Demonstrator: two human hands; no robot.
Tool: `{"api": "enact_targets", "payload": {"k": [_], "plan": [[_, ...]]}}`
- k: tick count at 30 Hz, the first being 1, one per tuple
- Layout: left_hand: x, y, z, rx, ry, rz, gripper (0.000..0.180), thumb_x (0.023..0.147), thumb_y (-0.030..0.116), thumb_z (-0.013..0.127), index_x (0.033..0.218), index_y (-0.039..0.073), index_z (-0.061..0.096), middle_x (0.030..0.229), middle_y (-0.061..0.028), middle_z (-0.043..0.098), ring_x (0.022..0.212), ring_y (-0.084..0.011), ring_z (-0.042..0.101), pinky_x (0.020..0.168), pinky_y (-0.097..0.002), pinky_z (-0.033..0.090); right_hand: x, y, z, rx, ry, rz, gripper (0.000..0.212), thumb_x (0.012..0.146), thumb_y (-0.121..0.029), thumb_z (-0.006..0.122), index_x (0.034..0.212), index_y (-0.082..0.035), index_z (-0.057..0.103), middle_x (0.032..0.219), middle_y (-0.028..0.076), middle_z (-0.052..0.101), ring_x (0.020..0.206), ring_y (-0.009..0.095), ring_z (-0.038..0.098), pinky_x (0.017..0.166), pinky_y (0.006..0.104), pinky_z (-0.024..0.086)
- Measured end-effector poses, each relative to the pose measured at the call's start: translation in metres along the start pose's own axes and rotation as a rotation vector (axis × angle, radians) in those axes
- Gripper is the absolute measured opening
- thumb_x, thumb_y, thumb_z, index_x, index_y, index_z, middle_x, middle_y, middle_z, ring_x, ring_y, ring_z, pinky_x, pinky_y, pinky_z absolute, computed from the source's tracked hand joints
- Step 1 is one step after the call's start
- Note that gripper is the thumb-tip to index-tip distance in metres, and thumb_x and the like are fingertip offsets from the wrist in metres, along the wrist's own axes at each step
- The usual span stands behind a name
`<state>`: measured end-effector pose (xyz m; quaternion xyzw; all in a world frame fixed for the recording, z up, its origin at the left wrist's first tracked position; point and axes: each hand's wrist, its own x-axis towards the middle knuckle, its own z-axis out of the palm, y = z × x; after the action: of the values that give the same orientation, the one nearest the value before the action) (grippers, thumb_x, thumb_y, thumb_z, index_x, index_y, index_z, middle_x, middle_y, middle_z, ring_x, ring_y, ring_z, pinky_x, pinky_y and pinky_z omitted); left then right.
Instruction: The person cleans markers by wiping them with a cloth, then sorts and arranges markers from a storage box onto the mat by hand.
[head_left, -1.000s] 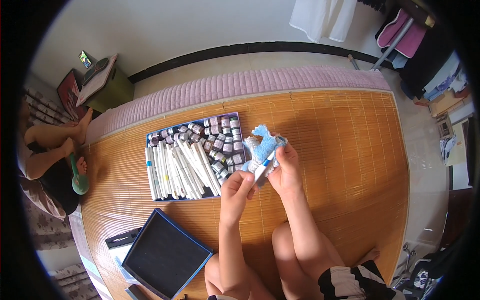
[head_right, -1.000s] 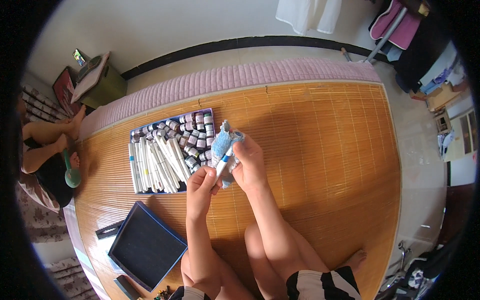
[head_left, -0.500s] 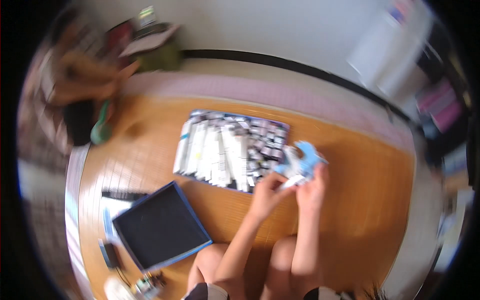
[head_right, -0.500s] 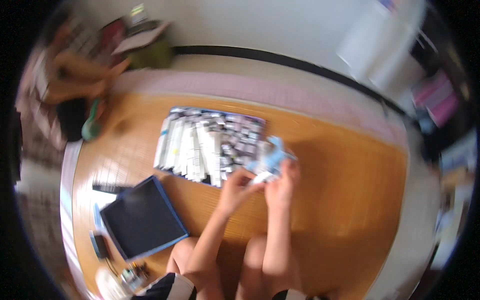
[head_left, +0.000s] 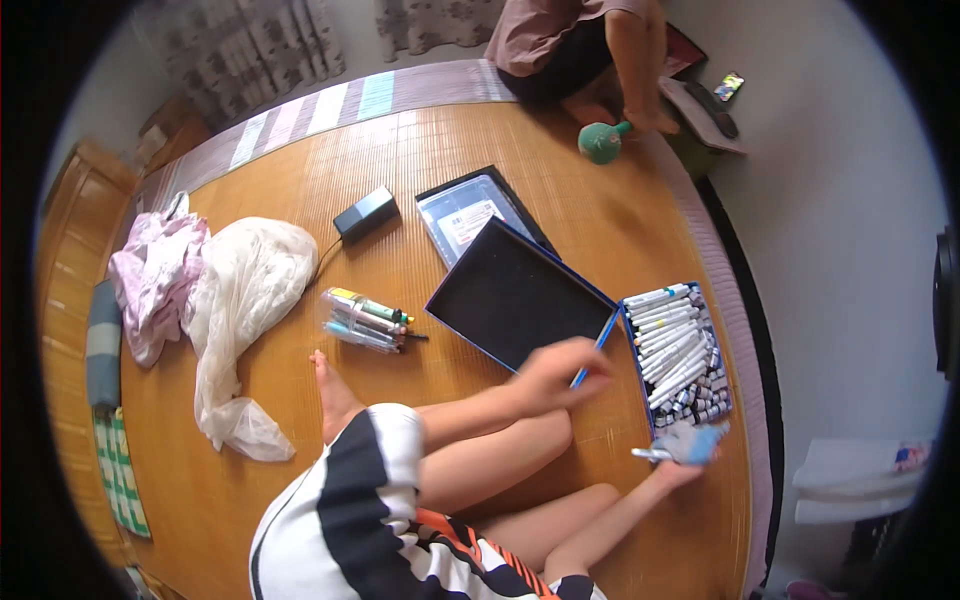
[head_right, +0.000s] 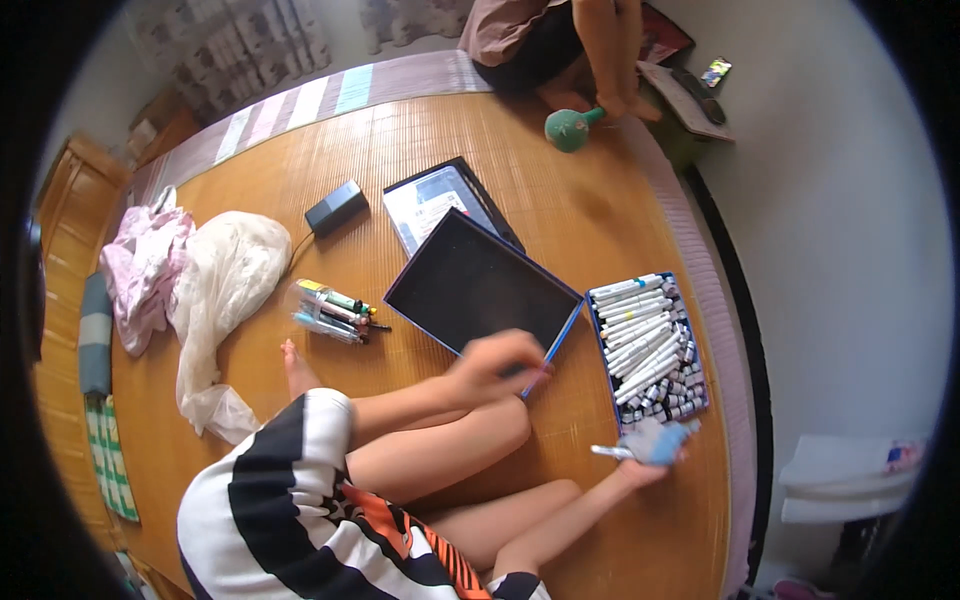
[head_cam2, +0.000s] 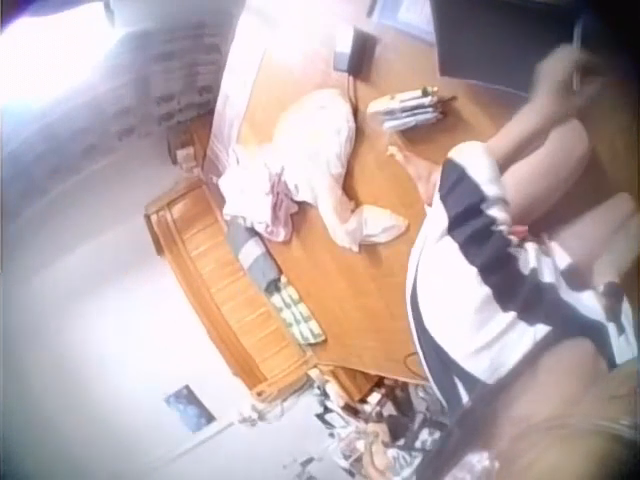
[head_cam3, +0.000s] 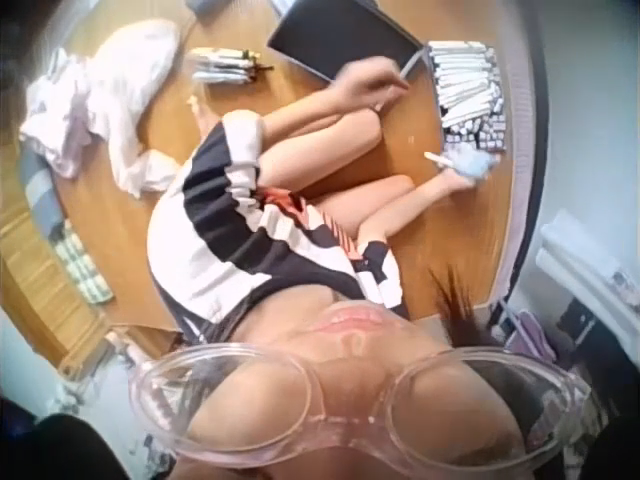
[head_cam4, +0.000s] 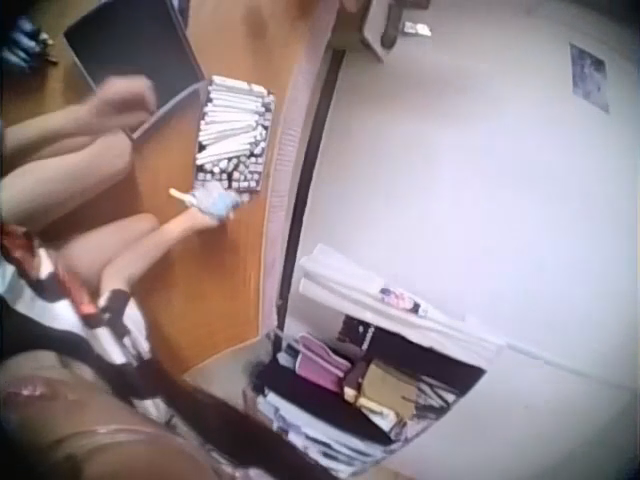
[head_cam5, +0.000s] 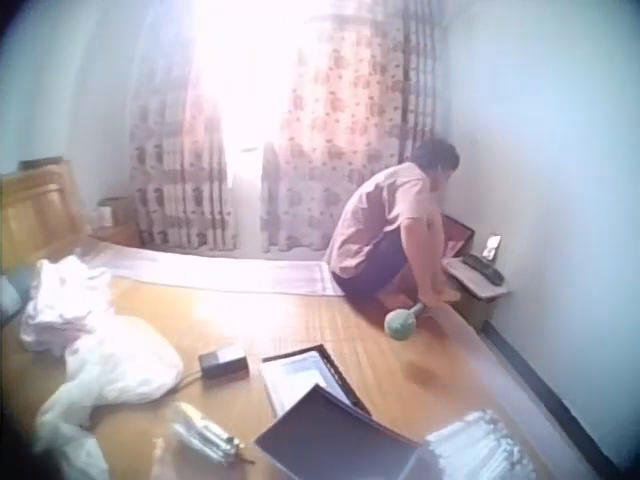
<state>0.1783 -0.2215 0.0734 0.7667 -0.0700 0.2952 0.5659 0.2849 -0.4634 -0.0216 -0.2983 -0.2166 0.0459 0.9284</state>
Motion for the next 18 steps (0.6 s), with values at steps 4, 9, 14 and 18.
{"api": "enact_targets", "payload": {"k": [4,9,14,18], "plan": [[-0.073,-0.019,-0.086,0.272,0.395,-0.295,0.014,0.062,0.0,0.053,0.075,0.001,0.049,0.07,-0.0096,0.05,0.064,-0.0168,0.05,0.057,-0.023,0.04,0.004,0.043,0.049,-1.325,0.161,0.282,0.033,0.062,-0.019,0.056,0.086,0.001,0.047,0.083,0.012,0.048,0.075,0.024,0.046,0.062,0.0316,0.038],[-0.077,-0.041,-0.126,0.407,0.496,-0.396,0.015,0.063,0.005,0.051,0.077,-0.001,0.048,0.073,-0.0112,0.05,0.069,-0.0225,0.049,0.061,-0.0281,0.039,0.01,0.099,0.055,-1.713,-0.209,0.602,0.041,0.06,-0.022,0.058,0.09,0.003,0.045,0.09,0.021,0.047,0.082,0.031,0.046,0.071,0.033,0.036],[-0.04,-0.09,-0.134,0.677,0.2,-0.408,0.042,0.058,0.012,0.057,0.093,-0.002,0.038,0.089,-0.0188,0.04,0.082,-0.0305,0.041,0.069,-0.0355,0.035,0.01,0.127,0.047,-1.765,-0.221,0.785,0.041,0.057,-0.022,0.06,0.086,0.003,0.048,0.083,0.02,0.05,0.079,0.031,0.049,0.067,0.0334,0.039],[-0.029,-0.116,-0.145,0.781,-0.024,-0.55,0.047,0.056,0.005,0.057,0.097,-0.002,0.034,0.086,-0.0197,0.039,0.079,-0.0344,0.041,0.067,-0.0383,0.035,0.009,0.14,0.073,-1.905,-0.17,0.871,0.024,0.052,-0.015,0.057,0.07,0.002,0.053,0.072,0.019,0.052,0.069,0.03,0.051,0.062,0.0345,0.041]]}}
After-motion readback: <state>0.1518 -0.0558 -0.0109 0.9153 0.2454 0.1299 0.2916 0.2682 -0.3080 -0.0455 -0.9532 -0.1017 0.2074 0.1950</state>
